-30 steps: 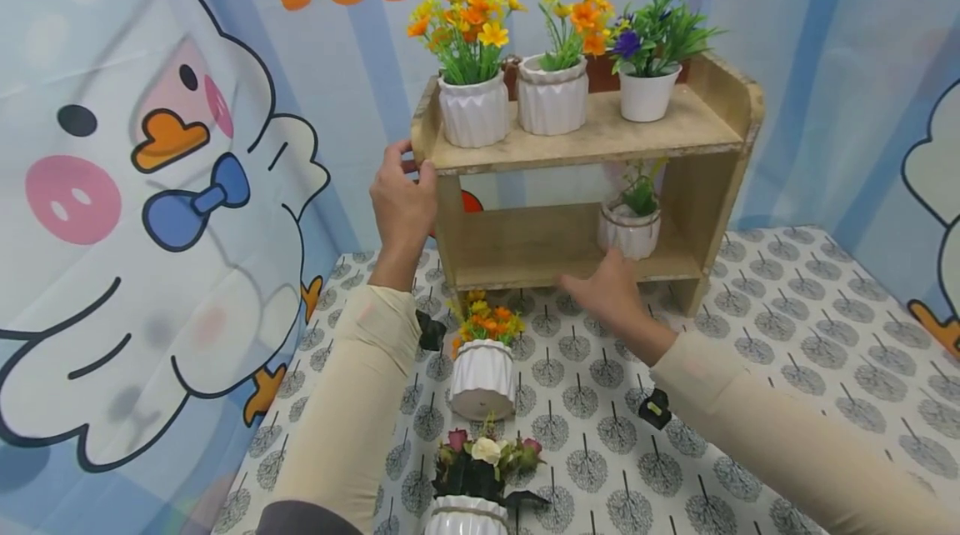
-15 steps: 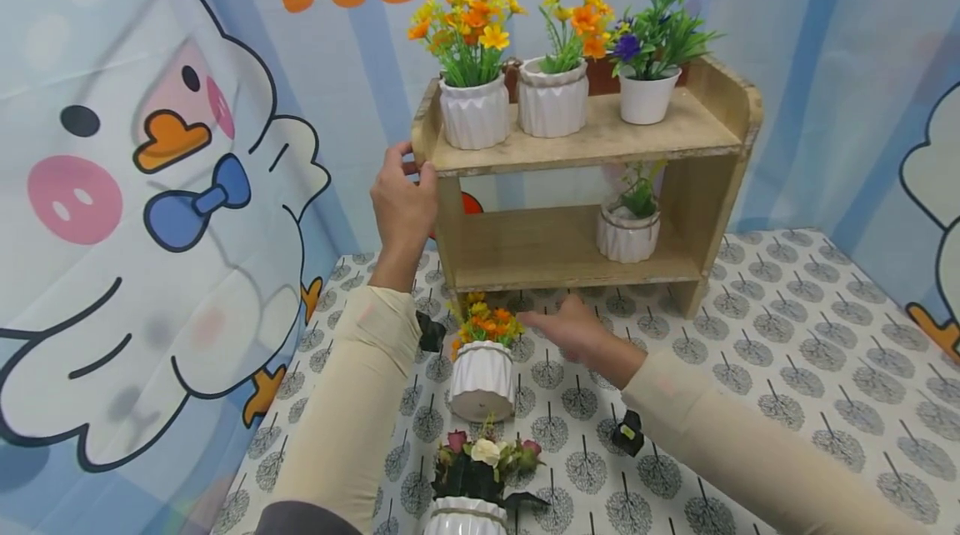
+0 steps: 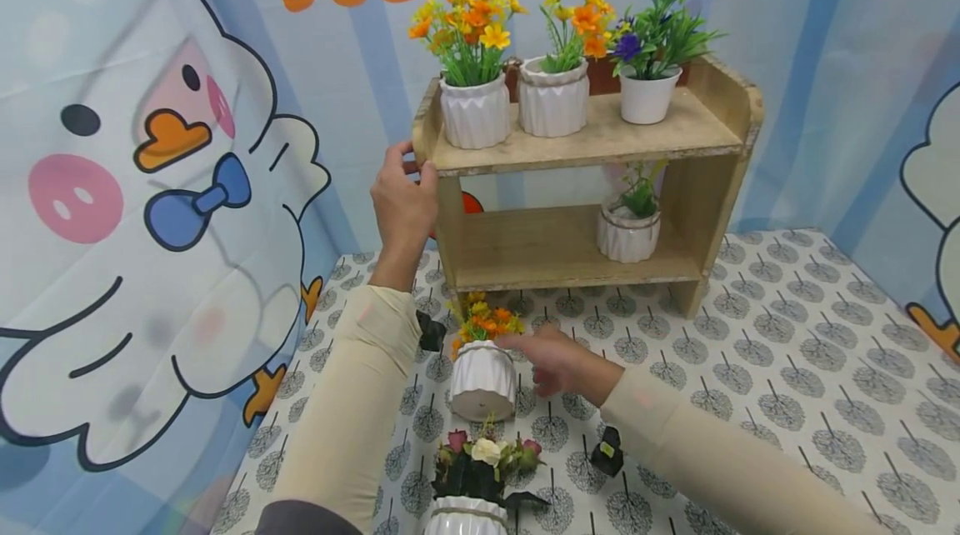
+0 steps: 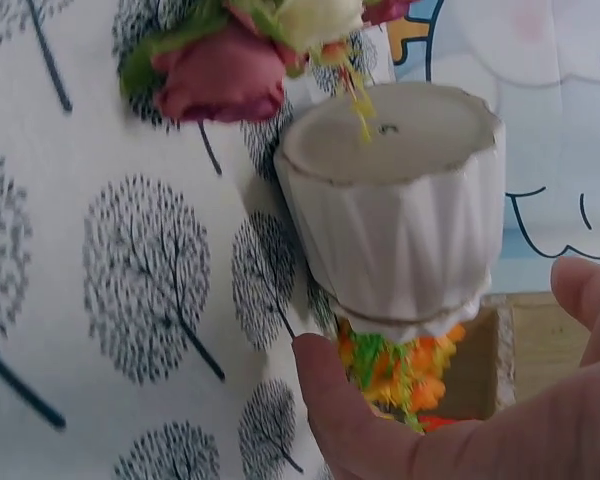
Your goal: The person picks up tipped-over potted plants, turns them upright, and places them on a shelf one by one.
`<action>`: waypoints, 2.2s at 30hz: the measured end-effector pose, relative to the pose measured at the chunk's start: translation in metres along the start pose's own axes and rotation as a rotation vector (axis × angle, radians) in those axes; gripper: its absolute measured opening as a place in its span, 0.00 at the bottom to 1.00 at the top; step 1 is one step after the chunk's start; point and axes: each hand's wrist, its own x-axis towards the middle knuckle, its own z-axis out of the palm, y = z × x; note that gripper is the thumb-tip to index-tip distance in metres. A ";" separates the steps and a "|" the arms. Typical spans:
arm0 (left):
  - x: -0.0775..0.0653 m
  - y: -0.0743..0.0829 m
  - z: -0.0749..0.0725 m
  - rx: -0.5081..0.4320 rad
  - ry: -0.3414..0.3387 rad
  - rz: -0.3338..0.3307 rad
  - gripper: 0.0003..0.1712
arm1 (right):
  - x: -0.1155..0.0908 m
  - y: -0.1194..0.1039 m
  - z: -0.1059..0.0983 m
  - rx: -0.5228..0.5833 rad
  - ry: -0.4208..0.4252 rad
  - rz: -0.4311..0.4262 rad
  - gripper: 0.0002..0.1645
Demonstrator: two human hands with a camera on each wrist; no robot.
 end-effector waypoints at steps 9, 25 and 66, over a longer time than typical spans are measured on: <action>0.000 0.000 -0.001 0.003 -0.007 -0.006 0.23 | 0.002 0.002 0.013 0.052 -0.056 0.033 0.57; 0.000 -0.001 -0.001 -0.007 -0.010 0.001 0.23 | 0.006 0.006 0.036 0.082 -0.100 0.012 0.35; -0.001 0.001 0.001 -0.003 -0.007 -0.002 0.24 | -0.005 0.015 0.026 0.009 -0.045 -0.074 0.30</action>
